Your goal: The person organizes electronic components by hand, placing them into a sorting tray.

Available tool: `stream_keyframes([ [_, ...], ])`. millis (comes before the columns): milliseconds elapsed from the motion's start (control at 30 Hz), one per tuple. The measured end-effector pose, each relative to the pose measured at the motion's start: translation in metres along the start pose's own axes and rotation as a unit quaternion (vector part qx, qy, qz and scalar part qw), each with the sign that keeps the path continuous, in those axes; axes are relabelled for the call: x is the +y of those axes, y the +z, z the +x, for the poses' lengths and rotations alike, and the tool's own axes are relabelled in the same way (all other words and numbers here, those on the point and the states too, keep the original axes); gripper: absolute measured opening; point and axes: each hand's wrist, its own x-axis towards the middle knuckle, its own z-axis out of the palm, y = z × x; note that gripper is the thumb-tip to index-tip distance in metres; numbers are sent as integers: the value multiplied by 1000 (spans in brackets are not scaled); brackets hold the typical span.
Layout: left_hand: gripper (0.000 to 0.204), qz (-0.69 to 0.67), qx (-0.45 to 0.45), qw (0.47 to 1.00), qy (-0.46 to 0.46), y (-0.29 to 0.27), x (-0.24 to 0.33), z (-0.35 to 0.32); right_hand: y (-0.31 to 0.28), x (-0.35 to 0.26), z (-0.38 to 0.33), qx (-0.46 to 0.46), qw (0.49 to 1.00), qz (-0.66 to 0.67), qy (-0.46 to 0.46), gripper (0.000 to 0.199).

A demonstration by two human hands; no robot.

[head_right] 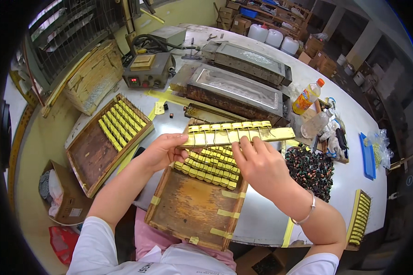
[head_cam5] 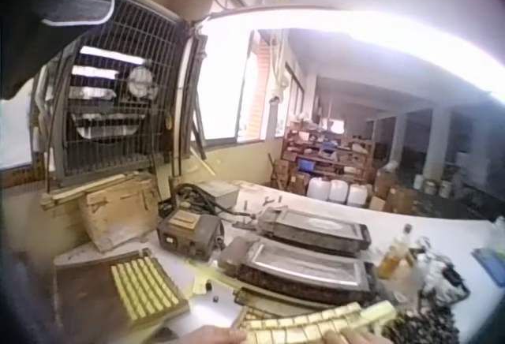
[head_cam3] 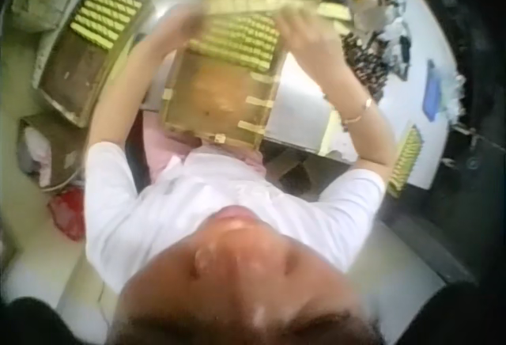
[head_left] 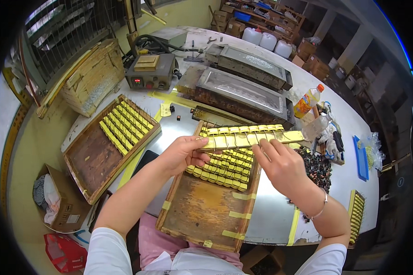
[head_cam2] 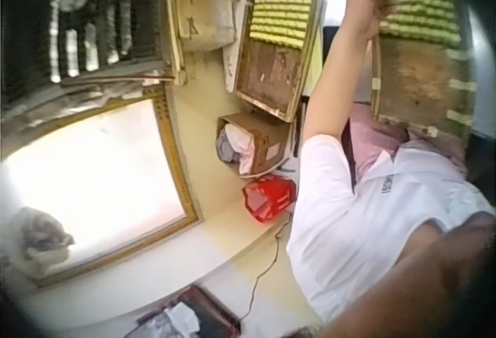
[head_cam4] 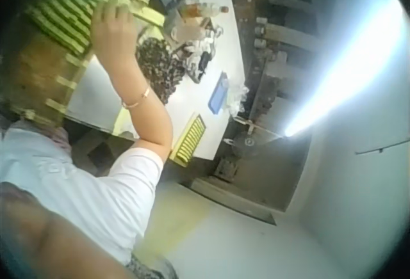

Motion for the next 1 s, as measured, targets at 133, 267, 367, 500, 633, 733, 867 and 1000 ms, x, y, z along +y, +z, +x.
stream_keyframes([
  [133,26,98,-3,995,25,-11,14,35,12,50,-13,110,977,131,129,31],
  [267,27,156,-32,987,29,-13,27,78,64,121,-45,16,904,258,341,29],
  [367,30,228,-41,972,37,-17,43,105,89,140,-51,-127,712,512,464,30],
  [500,24,438,-18,895,84,-22,73,154,133,162,-50,-101,678,569,454,30],
  [633,24,588,89,781,189,-37,106,207,173,186,-16,-37,780,452,431,25],
  [733,28,682,145,671,250,-39,120,243,193,201,3,8,850,327,413,23],
  [867,29,736,226,595,232,-42,122,268,221,212,21,63,921,164,346,25],
  [1000,30,766,255,550,214,-56,119,285,241,214,37,16,919,141,367,25],
])
